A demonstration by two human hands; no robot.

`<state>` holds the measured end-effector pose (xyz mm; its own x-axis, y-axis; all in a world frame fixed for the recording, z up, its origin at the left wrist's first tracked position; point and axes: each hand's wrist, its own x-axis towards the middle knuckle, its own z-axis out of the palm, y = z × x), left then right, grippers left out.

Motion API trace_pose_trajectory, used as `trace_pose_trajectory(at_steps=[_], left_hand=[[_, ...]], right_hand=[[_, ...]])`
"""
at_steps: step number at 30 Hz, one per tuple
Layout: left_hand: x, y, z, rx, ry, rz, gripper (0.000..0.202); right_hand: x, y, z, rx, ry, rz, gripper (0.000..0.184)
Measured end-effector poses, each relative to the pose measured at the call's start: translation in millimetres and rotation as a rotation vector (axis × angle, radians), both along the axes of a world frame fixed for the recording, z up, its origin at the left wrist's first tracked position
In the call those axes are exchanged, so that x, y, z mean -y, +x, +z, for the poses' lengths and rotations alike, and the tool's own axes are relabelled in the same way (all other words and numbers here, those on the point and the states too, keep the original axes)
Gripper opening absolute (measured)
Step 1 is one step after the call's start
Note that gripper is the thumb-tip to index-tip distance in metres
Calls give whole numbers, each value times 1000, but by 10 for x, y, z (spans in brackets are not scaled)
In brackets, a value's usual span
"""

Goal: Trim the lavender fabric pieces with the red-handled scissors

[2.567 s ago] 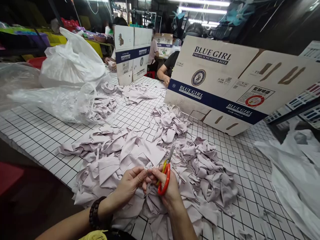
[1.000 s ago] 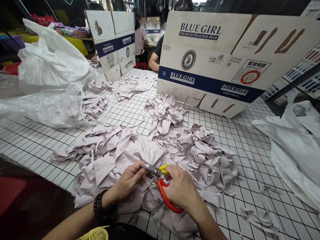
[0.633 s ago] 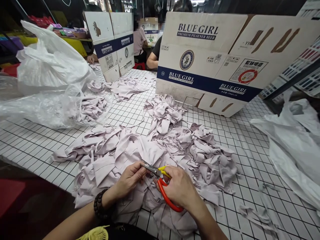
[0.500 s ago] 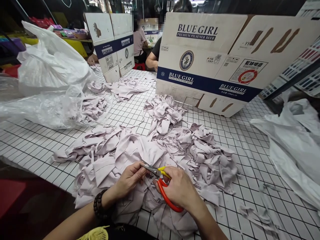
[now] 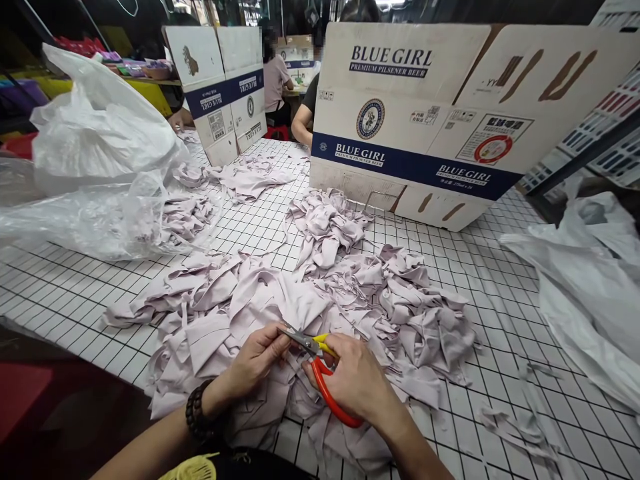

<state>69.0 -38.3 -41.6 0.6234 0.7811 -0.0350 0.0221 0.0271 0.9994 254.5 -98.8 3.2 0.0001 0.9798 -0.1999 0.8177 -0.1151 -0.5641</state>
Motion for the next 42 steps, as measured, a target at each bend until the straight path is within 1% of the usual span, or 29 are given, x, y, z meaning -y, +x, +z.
trace_pose_trajectory(at_steps=[4,8,11,13,15,18,20,22,24,26,30,33,36,42], left_hand=[[2,-8,0,1,0,0,37],[-1,-7,2,24,-45,4,40],[-4,-3,15,32,-96,1,43],[-6,-2,28,28,-118,6,45],[-10,-2,41,28,-130,16,45],[-17,0,54,36,-141,24,44],[-19,6,56,41,-139,24,42],[-16,14,53,45,-136,25,42],[-11,20,50,50,-134,23,42],[-6,19,50,51,-125,22,42],[-4,1,60,38,-73,29,43],[-6,-10,53,45,-25,31,42],[-5,-14,25,52,2,18,39],[-17,-29,5,46,54,-2,37]], right_hand=[[0,6,-25,27,10,-8,22],[5,-2,-51,44,50,-5,26],[-5,18,-87,48,84,-9,33],[-23,63,-113,8,79,-23,38],[-47,123,-132,-126,23,-67,41],[-86,174,-148,-459,-88,-131,39],[-106,141,-159,-656,-112,-132,38],[-118,61,-169,-785,-102,-134,43],[-123,-26,-162,-817,-102,-116,44],[-122,-83,-128,-706,-93,-77,37],[-90,-76,-18,-247,55,-41,18],[-39,-35,34,-24,86,-24,13],[10,-19,58,67,54,-31,9],[34,-26,81,112,61,-34,9]])
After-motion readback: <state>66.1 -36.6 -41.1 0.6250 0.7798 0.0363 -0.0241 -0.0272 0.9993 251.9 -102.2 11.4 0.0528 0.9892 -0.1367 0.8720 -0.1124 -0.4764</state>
